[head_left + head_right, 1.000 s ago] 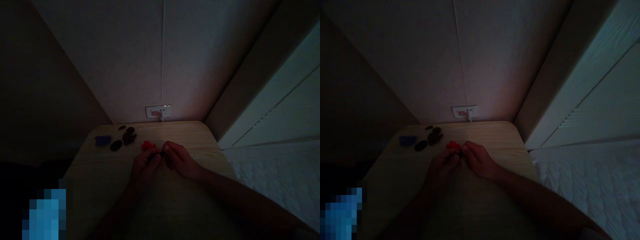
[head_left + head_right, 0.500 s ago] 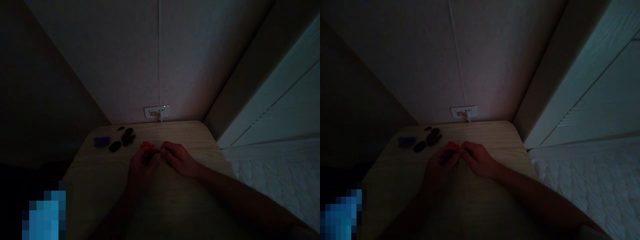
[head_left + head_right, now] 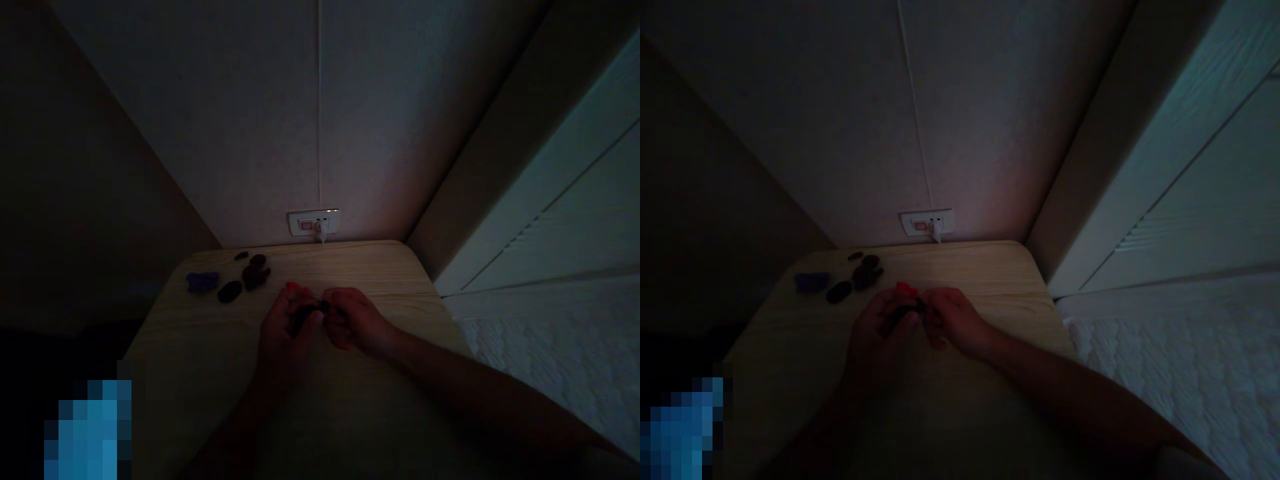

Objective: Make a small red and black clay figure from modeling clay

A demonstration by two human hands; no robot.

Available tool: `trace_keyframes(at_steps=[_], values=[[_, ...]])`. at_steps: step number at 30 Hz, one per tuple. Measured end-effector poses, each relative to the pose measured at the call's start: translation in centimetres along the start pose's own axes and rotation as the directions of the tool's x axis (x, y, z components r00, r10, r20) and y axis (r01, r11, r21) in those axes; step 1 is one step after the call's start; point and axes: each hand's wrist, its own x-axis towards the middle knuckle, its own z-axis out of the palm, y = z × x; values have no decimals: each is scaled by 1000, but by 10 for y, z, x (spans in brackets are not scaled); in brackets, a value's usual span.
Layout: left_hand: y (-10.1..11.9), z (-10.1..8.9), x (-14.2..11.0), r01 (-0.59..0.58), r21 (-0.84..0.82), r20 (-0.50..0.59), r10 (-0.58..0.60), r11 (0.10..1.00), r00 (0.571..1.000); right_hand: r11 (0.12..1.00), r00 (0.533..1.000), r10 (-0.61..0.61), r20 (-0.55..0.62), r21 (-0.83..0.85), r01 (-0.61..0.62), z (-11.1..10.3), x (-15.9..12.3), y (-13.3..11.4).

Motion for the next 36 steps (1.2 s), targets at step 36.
trace_keyframes(at_steps=[36], values=[[7,-1,0,-29,127,-90,40,991,995,998,999,-4,53,-64,8,-3,1,7]])
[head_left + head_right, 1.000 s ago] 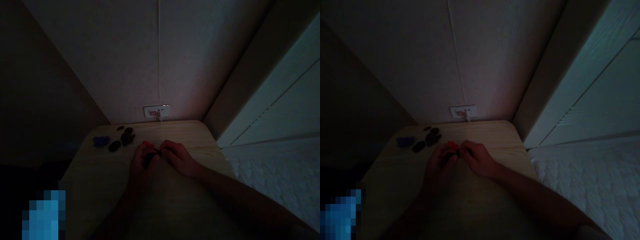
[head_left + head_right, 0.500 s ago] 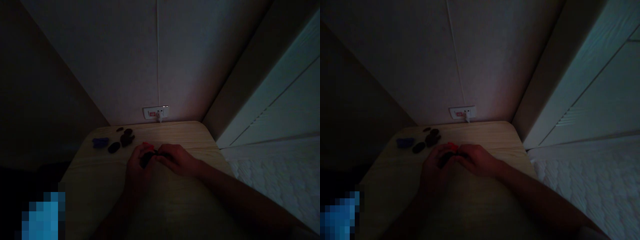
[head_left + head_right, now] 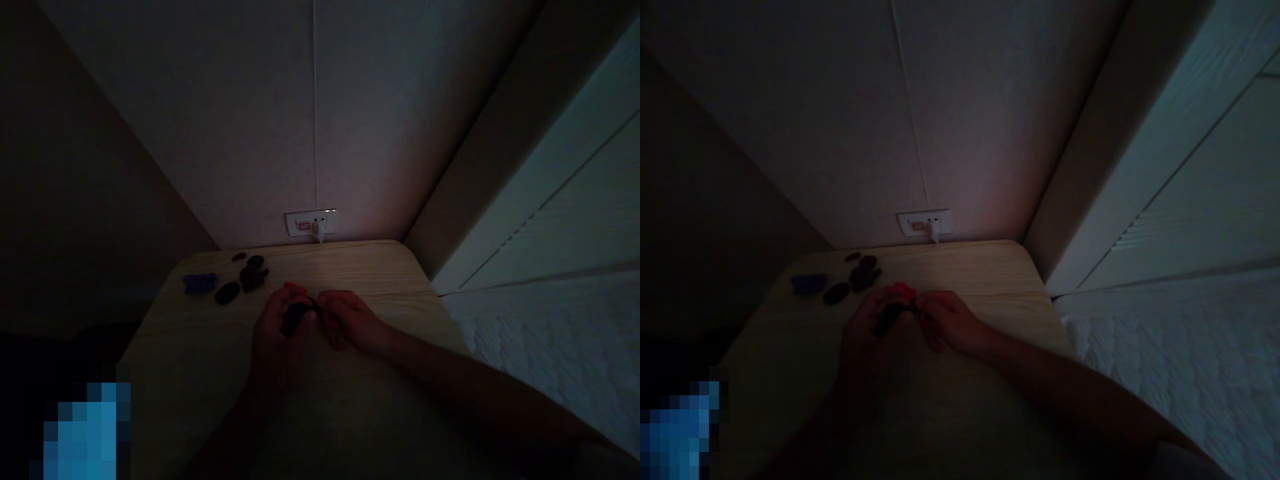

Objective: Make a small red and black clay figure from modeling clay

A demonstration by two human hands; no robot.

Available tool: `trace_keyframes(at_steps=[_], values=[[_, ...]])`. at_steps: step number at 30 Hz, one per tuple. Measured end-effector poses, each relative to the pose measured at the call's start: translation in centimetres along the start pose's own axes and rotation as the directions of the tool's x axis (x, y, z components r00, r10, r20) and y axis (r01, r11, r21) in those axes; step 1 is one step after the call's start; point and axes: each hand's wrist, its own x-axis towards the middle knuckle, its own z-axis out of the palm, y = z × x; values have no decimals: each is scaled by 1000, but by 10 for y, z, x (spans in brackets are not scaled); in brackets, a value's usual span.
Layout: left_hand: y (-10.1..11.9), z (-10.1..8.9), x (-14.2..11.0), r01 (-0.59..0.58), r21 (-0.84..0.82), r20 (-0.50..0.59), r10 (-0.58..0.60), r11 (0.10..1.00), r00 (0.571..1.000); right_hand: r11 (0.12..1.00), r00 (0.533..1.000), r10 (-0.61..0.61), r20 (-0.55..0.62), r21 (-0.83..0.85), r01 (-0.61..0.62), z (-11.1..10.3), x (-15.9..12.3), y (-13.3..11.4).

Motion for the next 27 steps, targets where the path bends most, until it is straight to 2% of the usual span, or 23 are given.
trace_keyframes(at_steps=[3,6,9,11,14,18,22,24,27], values=[[0,0,0,-22,-18,-2,22,1000,1000,993,999,50,9,110,-50,4,-2,-4],[-4,-2,2,-30,-45,30,32,999,999,995,1000,22,2,93,-23,4,-3,-5],[-10,-4,4,-14,-57,101,20,998,995,993,996,-84,-27,-88,81,0,-4,-3],[-11,-4,5,-1,-53,150,9,999,989,962,988,-153,-24,-234,143,-3,-5,-3],[-7,-3,6,21,4,147,-22,1000,989,895,980,-200,20,-404,191,-6,-8,-8],[-3,-1,6,62,99,120,-73,993,990,820,970,-241,33,-528,222,-8,-10,-18],[-4,-1,6,78,51,155,-86,996,984,753,951,-309,20,-606,257,-11,-8,-23],[-5,-1,6,109,-11,171,-105,994,980,778,953,-301,5,-577,249,-11,-6,-20],[-8,-2,5,158,-105,221,-131,982,966,893,973,-231,-18,-400,205,-10,-3,-12]])
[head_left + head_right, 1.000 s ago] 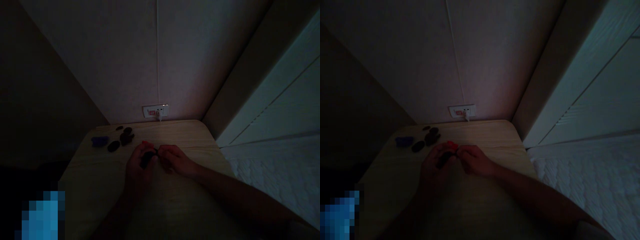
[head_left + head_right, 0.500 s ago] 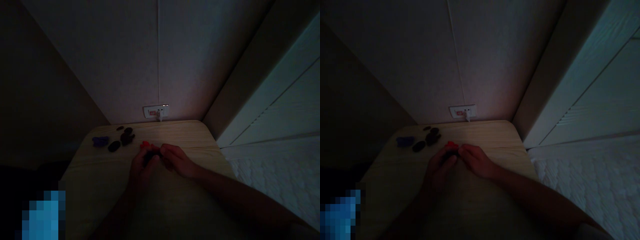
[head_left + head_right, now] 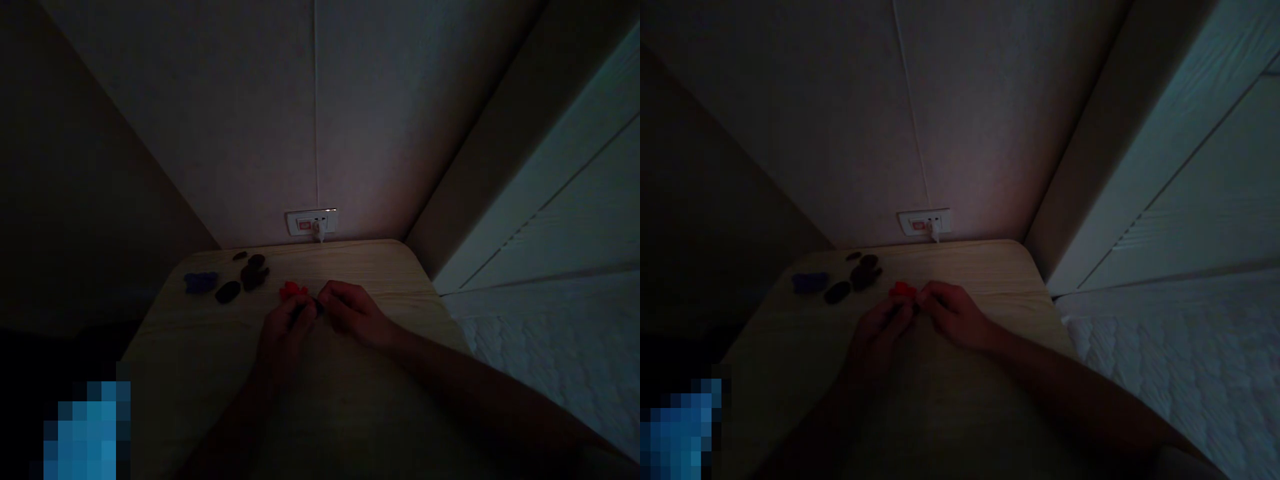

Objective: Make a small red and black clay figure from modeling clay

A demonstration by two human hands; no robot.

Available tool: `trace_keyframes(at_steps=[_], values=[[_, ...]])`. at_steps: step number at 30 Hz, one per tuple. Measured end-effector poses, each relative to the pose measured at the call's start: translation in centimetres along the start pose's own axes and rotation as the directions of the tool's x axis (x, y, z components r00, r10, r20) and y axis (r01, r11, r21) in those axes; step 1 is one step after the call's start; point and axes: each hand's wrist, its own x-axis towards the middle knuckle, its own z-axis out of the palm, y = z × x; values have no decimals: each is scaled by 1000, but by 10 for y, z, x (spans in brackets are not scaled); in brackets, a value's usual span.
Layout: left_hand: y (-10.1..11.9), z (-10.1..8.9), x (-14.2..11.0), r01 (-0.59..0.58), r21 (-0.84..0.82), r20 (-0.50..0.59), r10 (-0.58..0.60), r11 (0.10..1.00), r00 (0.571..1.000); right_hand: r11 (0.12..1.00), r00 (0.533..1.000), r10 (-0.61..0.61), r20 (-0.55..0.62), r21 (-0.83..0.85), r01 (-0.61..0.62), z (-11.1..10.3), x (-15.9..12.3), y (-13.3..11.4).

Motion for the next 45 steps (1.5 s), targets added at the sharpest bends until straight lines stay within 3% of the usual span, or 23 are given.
trace_keyframes(at_steps=[7,13,19,24,29,35,45], values=[[-6,-1,-2,22,-168,60,-12,986,998,934,994,59,91,347,-87,10,-1,4],[5,7,-1,107,-425,12,-112,899,994,919,991,59,119,381,-101,9,-2,-3],[10,5,-1,68,-443,-5,-78,894,997,898,989,83,125,420,-128,7,-1,-5],[0,2,-1,-21,-301,6,24,953,1000,948,996,49,72,310,-69,6,-2,-4],[-1,-1,-1,-130,0,-48,130,991,990,996,999,-28,38,83,25,5,-6,-6],[4,0,-3,-214,217,-86,237,953,968,979,989,-136,57,-143,143,0,-8,-8],[9,-5,-5,-353,427,-17,398,832,917,866,978,-168,120,-456,204,-6,-8,-12]])
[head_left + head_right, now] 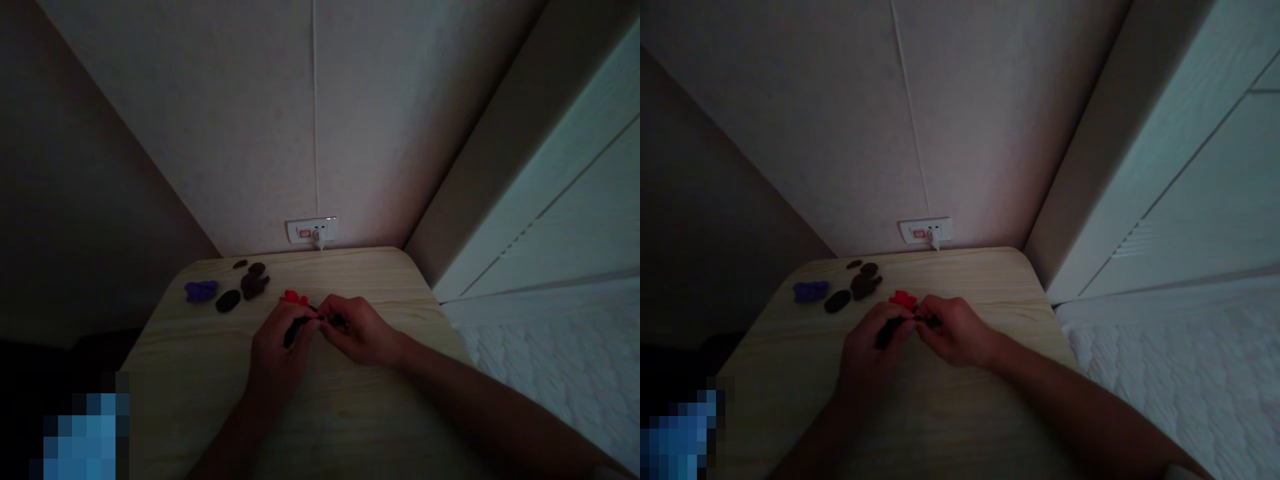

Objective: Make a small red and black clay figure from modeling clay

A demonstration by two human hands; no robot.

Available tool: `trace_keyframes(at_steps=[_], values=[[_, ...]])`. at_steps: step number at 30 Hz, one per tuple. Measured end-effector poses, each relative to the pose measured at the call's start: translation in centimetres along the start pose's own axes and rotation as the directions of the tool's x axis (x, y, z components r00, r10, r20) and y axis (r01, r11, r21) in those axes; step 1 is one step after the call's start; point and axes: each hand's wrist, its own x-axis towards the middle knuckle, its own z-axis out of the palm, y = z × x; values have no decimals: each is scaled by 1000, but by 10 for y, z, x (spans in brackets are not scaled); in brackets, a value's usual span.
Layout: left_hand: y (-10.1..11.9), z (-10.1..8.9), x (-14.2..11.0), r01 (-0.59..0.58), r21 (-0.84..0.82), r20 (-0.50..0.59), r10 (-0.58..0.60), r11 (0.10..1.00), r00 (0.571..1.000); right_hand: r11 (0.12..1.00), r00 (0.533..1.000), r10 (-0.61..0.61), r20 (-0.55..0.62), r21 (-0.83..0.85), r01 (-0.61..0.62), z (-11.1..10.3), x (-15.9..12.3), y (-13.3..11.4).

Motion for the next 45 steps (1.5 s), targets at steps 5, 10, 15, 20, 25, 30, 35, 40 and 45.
trace_keyframes(at_steps=[5,10,15,20,25,30,35,40,45], values=[[3,1,-1,-12,-19,40,13,1000,999,999,1000,-30,1,-45,30,0,-2,0],[5,5,-3,38,-61,45,-35,997,998,990,995,-101,0,-95,100,-1,-3,-5],[3,10,-7,198,-158,108,-183,967,977,969,981,-192,41,-153,196,-3,-3,-6],[-4,13,-11,346,-297,164,-309,890,937,944,965,-254,60,-201,261,-3,-2,-4],[-4,14,-8,372,-357,127,-350,857,928,994,994,-99,35,-35,101,-1,-2,-6],[1,11,-2,354,-376,148,-321,856,935,993,993,-14,-115,118,27,-5,-11,-9],[-3,14,0,455,-530,210,-410,715,888,994,984,37,-176,104,-19,4,-12,-8],[-2,17,1,490,-677,244,-461,548,853,970,993,-14,-118,241,42,16,-9,-10],[-1,15,-3,480,-804,244,-539,352,806,963,945,-265,-190,-12,268,14,-8,-8]])
